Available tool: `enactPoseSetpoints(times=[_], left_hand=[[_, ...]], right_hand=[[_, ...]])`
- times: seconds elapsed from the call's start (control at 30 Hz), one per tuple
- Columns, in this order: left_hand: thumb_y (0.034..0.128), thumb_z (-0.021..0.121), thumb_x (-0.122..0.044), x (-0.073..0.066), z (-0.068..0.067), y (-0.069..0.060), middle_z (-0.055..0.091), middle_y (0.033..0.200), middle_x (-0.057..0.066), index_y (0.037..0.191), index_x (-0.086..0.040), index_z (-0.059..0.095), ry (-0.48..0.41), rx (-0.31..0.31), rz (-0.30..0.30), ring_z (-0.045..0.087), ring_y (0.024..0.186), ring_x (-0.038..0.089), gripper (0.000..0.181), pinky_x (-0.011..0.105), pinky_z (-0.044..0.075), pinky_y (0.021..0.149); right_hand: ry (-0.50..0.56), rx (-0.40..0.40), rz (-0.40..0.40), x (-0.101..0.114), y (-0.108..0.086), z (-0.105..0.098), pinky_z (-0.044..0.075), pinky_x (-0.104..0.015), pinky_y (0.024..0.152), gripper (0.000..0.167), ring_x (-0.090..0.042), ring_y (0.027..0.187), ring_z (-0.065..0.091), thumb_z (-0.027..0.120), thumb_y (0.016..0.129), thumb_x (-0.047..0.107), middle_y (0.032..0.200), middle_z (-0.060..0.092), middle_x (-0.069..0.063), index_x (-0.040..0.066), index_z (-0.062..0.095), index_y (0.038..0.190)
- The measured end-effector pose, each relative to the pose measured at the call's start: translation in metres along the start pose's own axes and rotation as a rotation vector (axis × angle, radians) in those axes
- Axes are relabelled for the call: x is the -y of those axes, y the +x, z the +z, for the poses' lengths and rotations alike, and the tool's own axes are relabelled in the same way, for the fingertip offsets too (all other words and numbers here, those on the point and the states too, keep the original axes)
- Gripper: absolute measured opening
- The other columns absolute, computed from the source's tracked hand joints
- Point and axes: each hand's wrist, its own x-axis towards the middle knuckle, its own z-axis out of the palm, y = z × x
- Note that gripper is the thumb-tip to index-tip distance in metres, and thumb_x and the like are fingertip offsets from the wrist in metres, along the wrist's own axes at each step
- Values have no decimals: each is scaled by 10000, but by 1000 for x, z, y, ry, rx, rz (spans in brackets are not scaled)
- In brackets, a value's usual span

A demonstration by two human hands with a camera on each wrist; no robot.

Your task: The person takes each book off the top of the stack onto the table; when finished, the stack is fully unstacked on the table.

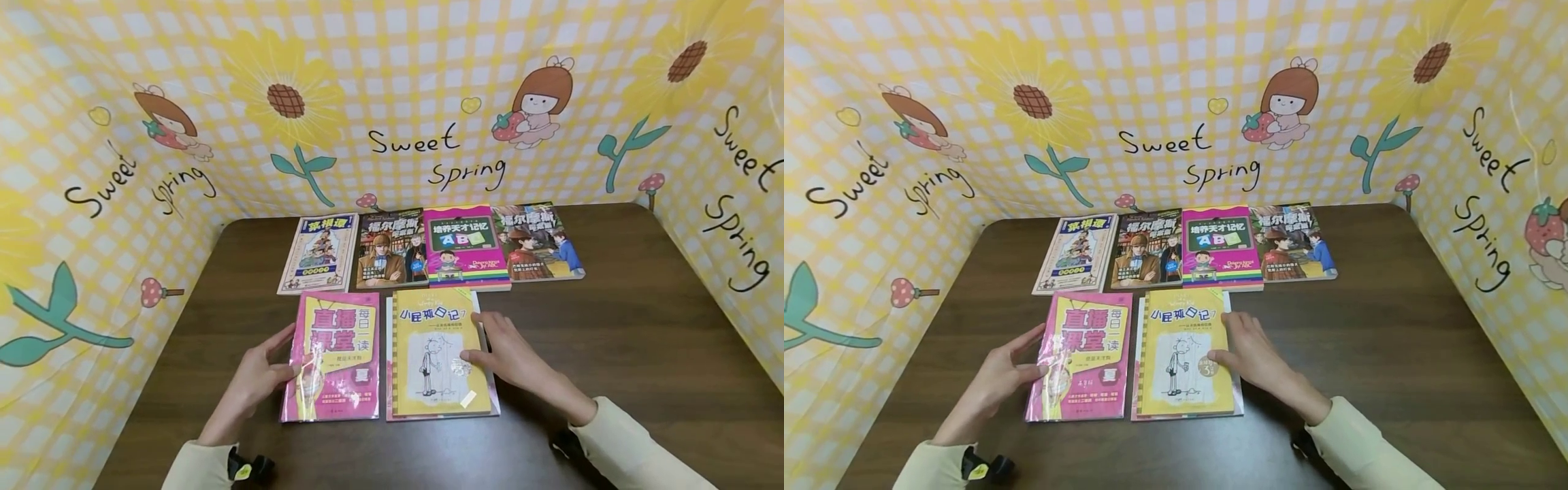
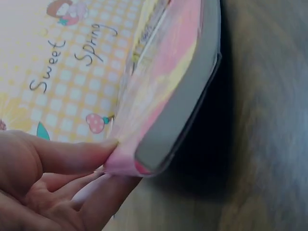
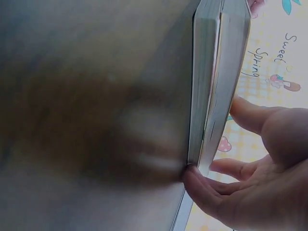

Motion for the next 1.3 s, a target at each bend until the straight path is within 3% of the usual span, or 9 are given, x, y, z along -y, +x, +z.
enactPoseSetpoints(times=[0.1, 0.23, 0.33, 0.47, 0.6, 0.83, 1.03, 1.3], left_hand=[[867, 636, 34, 1, 0, 2, 391, 1444, 289, 1498, -38, 319, 67, -10, -7, 686, 940, 301, 710, 317, 568, 698], [868, 694, -59, -1, 6, 3, 625, 1132, 270, 1448, 18, 387, 204, -32, 29, 660, 810, 239, 661, 281, 523, 618], [875, 707, -135, -3, 11, 2, 628, 1130, 250, 1417, 36, 424, 343, -35, 63, 612, 882, 259, 636, 353, 523, 712], [895, 674, -160, -7, 16, 0, 416, 1413, 310, 1405, 39, 441, 477, -19, 87, 452, 1212, 437, 595, 569, 421, 968], [895, 678, -185, -8, 22, -1, 269, 1498, 317, 1420, 24, 431, 530, 20, 67, 273, 1335, 497, 616, 642, 340, 1012], [882, 698, -248, -9, 26, -3, 231, 1518, 308, 1428, 2, 434, 631, 38, 45, 258, 1351, 492, 656, 663, 366, 971], [879, 701, -253, -10, 24, -4, 213, 1536, 282, 1436, -16, 432, 651, 49, 12, 248, 1361, 488, 663, 671, 359, 970], [888, 689, -280, -11, 24, -4, 218, 1536, 278, 1438, -38, 440, 674, 57, 26, 246, 1365, 480, 650, 696, 348, 957]], right_hand=[[2, 2, 8, 1, 1, -1, 426, -554, 976, 723, -355, 1186, 450, 760, 838, 297, 1368, 439, -240, -33, 417, 1382], [17, 6, 9, 3, 1, -2, 429, -561, 970, 712, -369, 1194, 456, 759, 840, 274, 1366, 436, -251, -39, 416, 1380], [33, 12, 11, 4, 1, -3, 423, -569, 973, 710, -384, 1206, 453, 757, 844, 260, 1368, 431, -260, -42, 410, 1384], [57, 27, 28, 3, 2, -4, 430, -562, 971, 717, -386, 1204, 460, 754, 848, 244, 1368, 428, -258, -37, 392, 1399], [87, 37, 45, 1, 4, -5, 509, -461, 879, 738, -323, 1080, 525, 756, 846, 226, 1348, 444, -239, -26, 368, 1422], [139, 44, -6, -6, 2, -10, 510, -273, 617, 793, -191, 812, 567, 756, 840, 140, 1313, 467, -249, -30, 297, 1464], [192, 52, -31, -10, 1, -14, 526, -266, 614, 820, -163, 748, 610, 737, 844, 67, 1407, 424, -268, -19, 244, 1494], [229, 39, -38, -21, -6, -26, 522, -289, 630, 698, -187, 777, 600, 721, 844, 34, 1158, 587, -223, -6, 370, 1447]])
